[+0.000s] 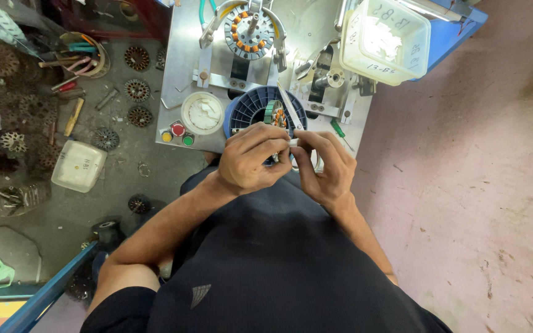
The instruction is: The person uses shears to trim and adjust small components on a circular blue plastic fixture mounted on a machine. They repeatedly pick up small white pieces, place them into slots on the fixture, and trim excess material with shears. The person also handles a small white container and a green-handled tool during the process.
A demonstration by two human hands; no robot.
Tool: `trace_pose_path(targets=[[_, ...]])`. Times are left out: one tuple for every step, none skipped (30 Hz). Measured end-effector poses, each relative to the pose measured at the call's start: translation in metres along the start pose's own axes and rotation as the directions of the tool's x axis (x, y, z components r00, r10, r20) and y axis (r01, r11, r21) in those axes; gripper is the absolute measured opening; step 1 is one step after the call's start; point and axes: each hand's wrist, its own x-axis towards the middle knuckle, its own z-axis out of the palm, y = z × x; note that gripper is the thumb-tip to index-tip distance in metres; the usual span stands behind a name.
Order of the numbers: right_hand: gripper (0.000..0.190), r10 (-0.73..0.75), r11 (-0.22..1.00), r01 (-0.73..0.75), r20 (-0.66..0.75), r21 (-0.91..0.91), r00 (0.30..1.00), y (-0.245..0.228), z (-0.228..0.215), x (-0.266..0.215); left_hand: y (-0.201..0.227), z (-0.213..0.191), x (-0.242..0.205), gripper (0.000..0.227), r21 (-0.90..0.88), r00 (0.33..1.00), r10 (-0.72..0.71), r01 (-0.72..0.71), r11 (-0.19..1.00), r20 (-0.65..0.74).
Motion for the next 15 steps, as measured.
trace_pose_path(targets=[[0.023, -0.011, 0.999, 0.012, 0.023, -0.037, 1.000, -0.003, 0.000, 0.002, -0.002, -0.001, -0.001, 0.021, 0.026, 0.999, 0.035, -0.035, 0.999, 0.007], [0.025, -0.019, 0.997, 0.023, 0.049, -0.072, 0.999, -0.006, 0.000, 0.004, -0.004, -0.002, -0.003, 0.021, 0.051, 0.998, 0.066, -0.067, 0.996, 0.014], [0.025, 0.012, 0.998, -0.008, 0.058, -0.059, 0.998, -0.008, 0.001, 0.005, -0.006, -0.004, -0.006, 0.022, 0.076, 0.995, 0.097, -0.098, 0.992, 0.023], [0.026, 0.043, 0.998, -0.040, 0.068, -0.046, 0.997, -0.008, 0.000, 0.006, -0.009, -0.006, -0.009, 0.021, 0.088, 0.994, 0.100, -0.104, 0.991, 0.054], [0.026, 0.075, 0.997, -0.072, 0.079, -0.033, 0.994, -0.008, 0.001, 0.007, -0.013, -0.009, -0.011, 0.021, 0.098, 0.991, 0.102, -0.110, 0.989, 0.084], [0.026, 0.099, 0.995, -0.098, 0.065, -0.031, 0.993, -0.007, 0.003, 0.009, -0.018, -0.012, -0.014, 0.021, 0.108, 0.988, 0.105, -0.118, 0.987, 0.114], [0.026, 0.124, 0.992, -0.123, 0.052, -0.029, 0.991, -0.005, 0.005, 0.011, -0.024, -0.012, -0.015, 0.032, 0.084, 0.994, 0.038, -0.046, 0.995, 0.102], [0.026, 0.147, 0.989, -0.146, 0.038, -0.028, 0.988, -0.002, 0.008, 0.013, -0.033, -0.012, -0.015, 0.043, 0.058, 0.996, -0.029, 0.024, 0.998, 0.090], [0.024, 0.152, 0.988, -0.150, 0.042, -0.030, 0.988, 0.002, 0.011, 0.016, -0.040, -0.012, -0.015, 0.054, 0.031, 0.992, -0.096, 0.093, 0.995, 0.080], [0.023, 0.156, 0.987, -0.155, 0.045, -0.033, 0.987, 0.006, 0.014, 0.019, -0.048, -0.012, -0.016, 0.073, -0.011, 0.978, -0.177, 0.179, 0.984, 0.114], [0.022, 0.161, 0.987, -0.159, 0.048, -0.036, 0.986, 0.009, 0.017, 0.021, -0.056, -0.013, -0.016, 0.092, -0.050, 0.955, -0.255, 0.265, 0.963, 0.152], [0.021, 0.178, 0.984, -0.176, 0.062, -0.034, 0.982, 0.012, 0.020, 0.023, -0.062, -0.012, -0.017, 0.111, -0.088, 0.925, -0.326, 0.347, 0.934, 0.193], [0.020, 0.195, 0.981, -0.193, 0.076, -0.031, 0.978, 0.014, 0.024, 0.024, -0.066, -0.012, -0.018, 0.116, -0.125, 0.869, -0.388, 0.441, 0.889, 0.308], [0.019, 0.211, 0.977, -0.209, 0.091, -0.029, 0.973, 0.015, 0.028, 0.025, -0.069, -0.011, -0.020, 0.121, -0.150, 0.797, -0.433, 0.532, 0.834, 0.421], [0.018, 0.228, 0.974, -0.227, 0.098, -0.013, 0.969, 0.016, 0.032, 0.025, -0.071, -0.011, -0.021, 0.127, -0.163, 0.712, -0.460, 0.618, 0.769, 0.530]])
